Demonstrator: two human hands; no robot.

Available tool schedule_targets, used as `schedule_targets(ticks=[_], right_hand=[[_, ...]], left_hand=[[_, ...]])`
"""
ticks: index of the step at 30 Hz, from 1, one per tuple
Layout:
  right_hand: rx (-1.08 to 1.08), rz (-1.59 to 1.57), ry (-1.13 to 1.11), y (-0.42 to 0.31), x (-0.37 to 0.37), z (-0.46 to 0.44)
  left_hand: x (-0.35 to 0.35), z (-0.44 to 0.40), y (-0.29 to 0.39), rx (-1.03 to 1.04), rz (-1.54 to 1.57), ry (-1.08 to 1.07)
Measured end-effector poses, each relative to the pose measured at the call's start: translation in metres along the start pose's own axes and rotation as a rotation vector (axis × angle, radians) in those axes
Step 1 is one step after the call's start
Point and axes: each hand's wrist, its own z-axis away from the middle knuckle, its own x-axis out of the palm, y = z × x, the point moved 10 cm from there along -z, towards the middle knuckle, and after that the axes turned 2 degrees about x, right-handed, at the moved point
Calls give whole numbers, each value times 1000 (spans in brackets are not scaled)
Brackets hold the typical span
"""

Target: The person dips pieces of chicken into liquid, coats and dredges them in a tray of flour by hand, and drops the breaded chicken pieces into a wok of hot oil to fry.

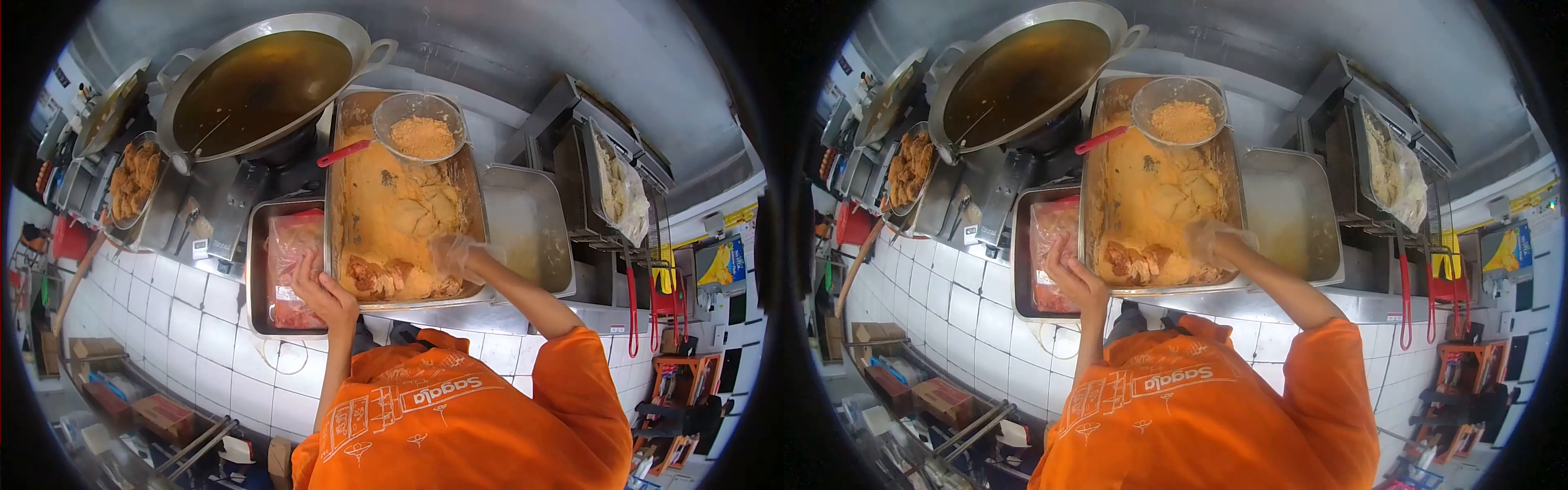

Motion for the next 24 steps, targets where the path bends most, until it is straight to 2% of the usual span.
schedule_targets(ticks=[1, 3, 4, 6, 11, 14, 17, 20, 23, 24], right_hand=[[116, -198, 11, 30, 38, -16], [150, -230, 65, 39, 61, -17], [68, -70, 102, 26, 62, -14], [-7, 40, 141, 16, 56, -10], [15, -307, 141, 13, -9, 33], [-330, -62, 365, -6, -51, 47], [-130, -205, 217, 20, -53, 27], [-36, 13, 802, 36, -69, 12], [312, 242, 569, 60, -31, -38], [258, 271, 666, 57, -21, -42]], left_hand=[[1, 1, -1, -1, 30, 5], [2, 0, -1, -6, 65, 21], [1, 0, -1, -9, 68, 27], [0, 2, -3, -16, 55, 33], [-1, 0, 1, 26, -77, 5], [-2, 0, 2, 37, -88, 10], [0, 1, -1, 37, -85, 3], [0, 3, -3, 17, -53, 31], [0, 3, -4, 20, -66, 20], [0, 3, -4, 20, -85, 10]])
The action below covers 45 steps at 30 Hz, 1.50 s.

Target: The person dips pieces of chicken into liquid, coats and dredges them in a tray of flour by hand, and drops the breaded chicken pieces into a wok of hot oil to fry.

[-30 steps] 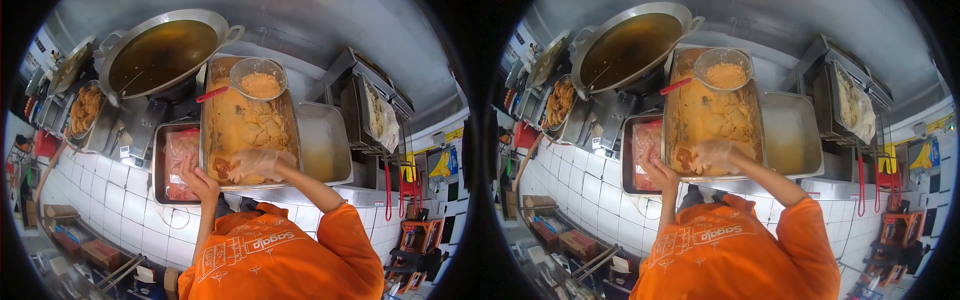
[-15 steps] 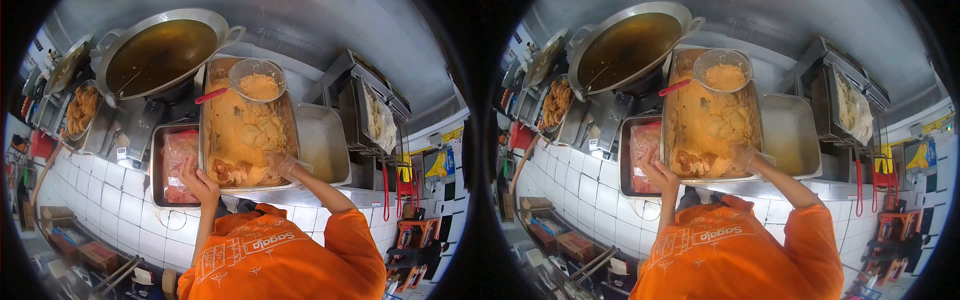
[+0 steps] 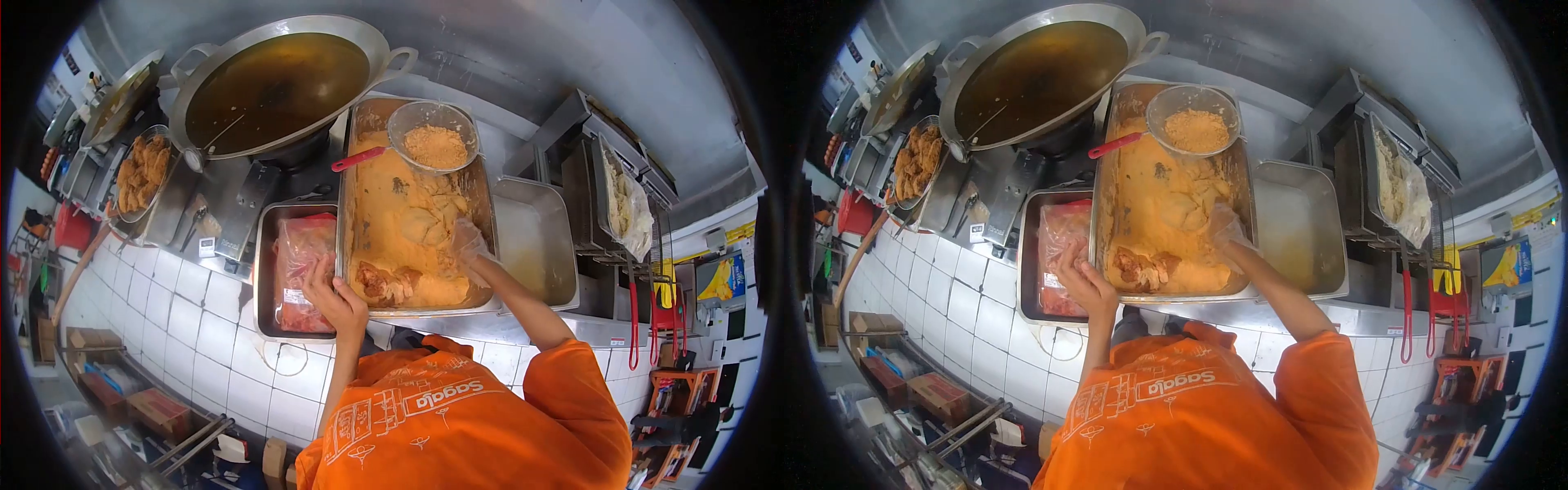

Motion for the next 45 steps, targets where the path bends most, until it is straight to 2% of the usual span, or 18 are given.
schedule_targets(ticks=[2, 5, 8, 11, 14, 16, 19, 21, 23, 26, 28, 29, 32, 35, 38, 41, 44, 45], right_hand=[[-86, 1, 210, -9, 12, 25], [-97, -194, -18, -19, -22, 44], [-227, -70, 20, -22, -37, 50], [-162, -173, 35, -18, -4, 38], [-271, -313, 150, -25, -31, 45], [-382, -41, 152, -31, -36, 53], [-555, 296, 28, -41, -58, 58], [-520, 155, -134, -28, -64, 44], [-315, -322, -332, 9, -56, 22], [-278, -301, -498, 11, -114, 21], [-287, -507, -557, 13, -140, 30], [-292, -609, -584, 13, -148, 32], [-364, -622, -671, 0, -155, 32], [-506, -684, -508, -7, -150, 18], [-501, -439, -402, -21, -156, 4], [-421, -443, -307, -18, -120, -22], [-337, -534, -40, -13, -109, -23], [-249, -494, -65, -8, -93, -24]], left_hand=[[0, -1, 1, 2, -37, -18], [0, 0, 0, -26, 7, 12], [2, 0, -1, -35, 44, 12], [1, -3, 4, 8, -8, 7], [2, -2, -1, -9, 7, 21], [1, -2, 1, 1, 0, 17], [0, -3, 2, 1, 0, 13], [1, -3, 0, -4, -8, 15], [2, -1, -4, -11, -22, 15], [2, -2, -3, -25, -22, 7], [2, -3, -2, -30, -22, -9], [2, -3, -1, -33, -22, -16], [2, -3, 0, -15, -53, -14], [3, -3, -1, -21, -33, -22], [4, -3, -1, -17, -24, -20], [3, -3, -1, -17, -45, -18], [4, -2, -4, -26, -10, -19], [5, -1, -7, -38, 27, -9]])
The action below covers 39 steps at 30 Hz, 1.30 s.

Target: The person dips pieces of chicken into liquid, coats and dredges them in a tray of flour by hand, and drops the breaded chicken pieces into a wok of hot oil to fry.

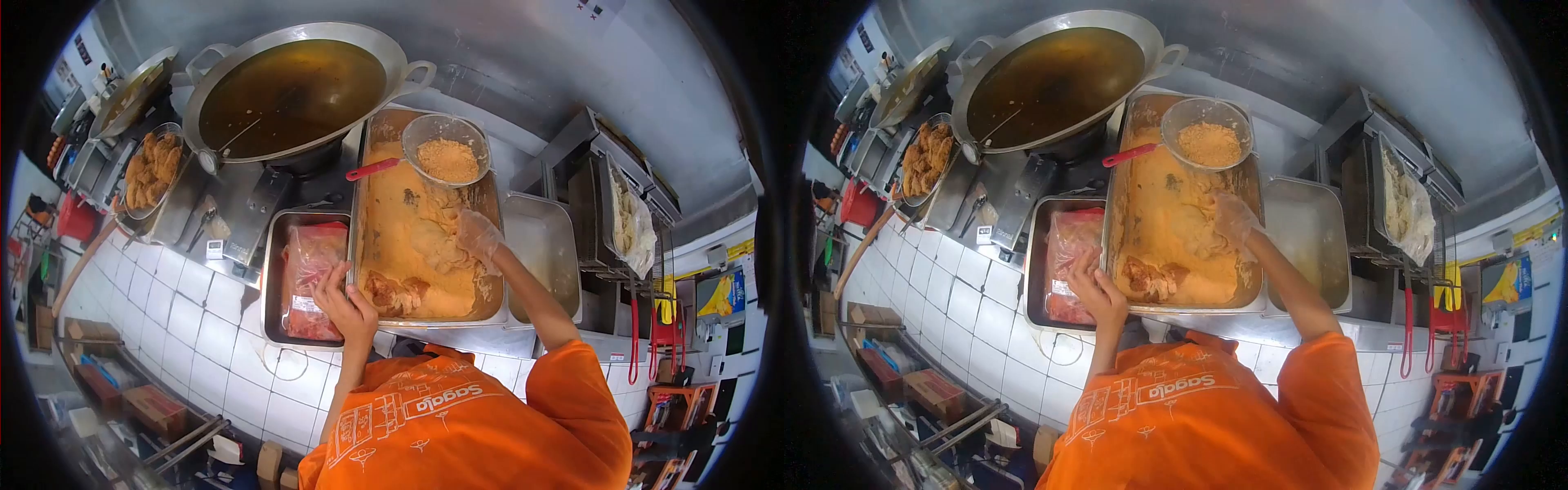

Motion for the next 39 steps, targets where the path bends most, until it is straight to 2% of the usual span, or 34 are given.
schedule_targets(ticks=[2, 4, 6, 9, 12, 14, 17, 20, 23, 26, 29, 32, 35, 38, 39], right_hand=[[190, 71, -17, 33, 21, 4], [-63, 400, -266, 37, 68, 9], [-213, 532, -412, 40, 98, 20], [-198, 428, -461, -3, 81, 29], [-84, 323, -439, -21, 57, 36], [-83, 297, -378, -16, 59, 36], [-142, 148, -378, -38, 39, 47], [-386, 141, -152, -34, 59, 49], [-311, 145, -252, -29, 66, 47], [-387, -1, -151, -31, 45, 55], [-217, 75, -266, -58, -5, 68], [-232, -134, 42, -51, -59, 73], [-12, -427, 81, -14, -101, 81], [368, -863, 154, 0, -163, 120], [343, -751, 224, 17, -172, 119]], left_hand=[[2, 2, -3, -18, 52, 8], [2, 1, -2, -22, 59, 2], [2, 1, 0, -16, 37, -10], [2, 0, 1, -11, 18, -16], [3, 2, -2, -19, 50, -7], [4, 3, -4, -15, 59, -4], [3, 2, -1, 8, 12, -8], [2, 0, 4, 30, -58, -44], [2, -2, 6, 34, -60, -53], [3, -1, 4, 30, -48, -54], [1, -3, 10, 41, -46, -50], [1, -2, 9, 65, -48, -43], [2, -2, 10, 38, -40, -58], [3, -1, 9, 51, -48, -49], [3, -1, 7, 51, -42, -43]])
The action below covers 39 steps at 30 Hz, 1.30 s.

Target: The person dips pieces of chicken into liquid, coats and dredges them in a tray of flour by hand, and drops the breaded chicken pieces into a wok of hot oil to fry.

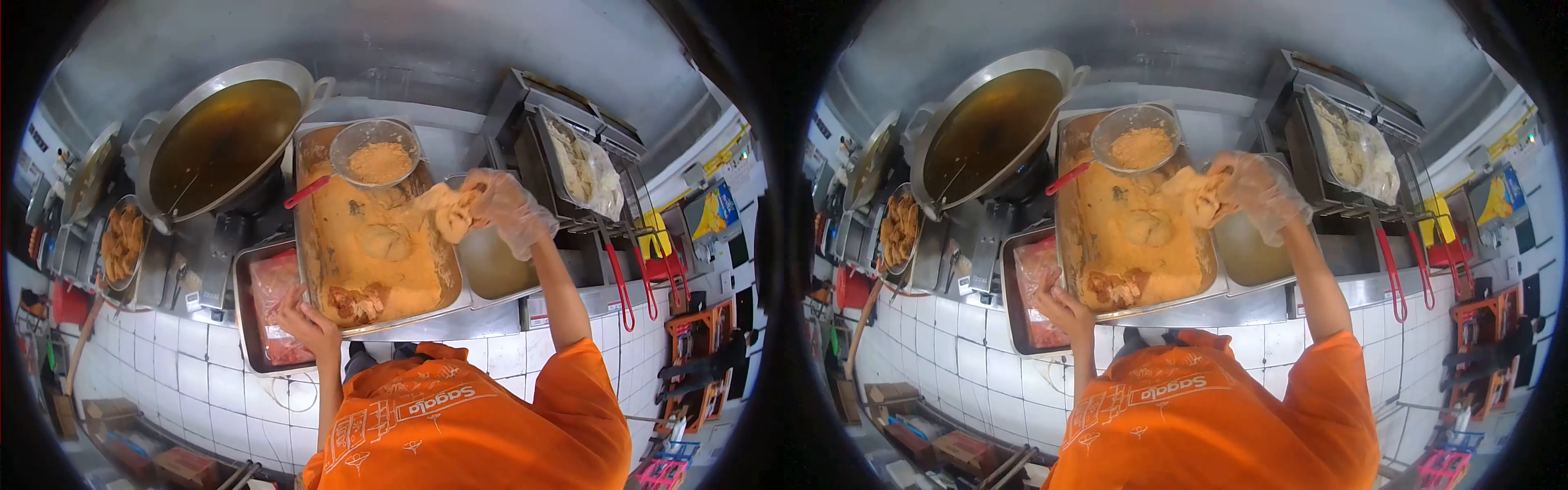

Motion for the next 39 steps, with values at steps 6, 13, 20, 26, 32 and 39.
schedule_targets(ticks=[6, 13, 20, 26, 32, 39], right_hand=[[-49, 412, 254, 100, -73, -39], [-51, 1109, 103, 252, -43, -101], [150, 1011, -101, 293, -7, -112], [92, 922, -113, 274, 34, -123], [43, 731, -12, 235, -1, -97], [-23, 608, 184, 141, -79, -53]], left_hand=[[-1, 0, 4, -13, -48, -16], [1, -1, 5, -9, -55, -36], [3, -2, 6, -17, -88, -50], [4, -2, 5, -23, -86, -44], [4, -2, 4, -23, -108, -57], [3, -3, 5, -13, -114, -74]])
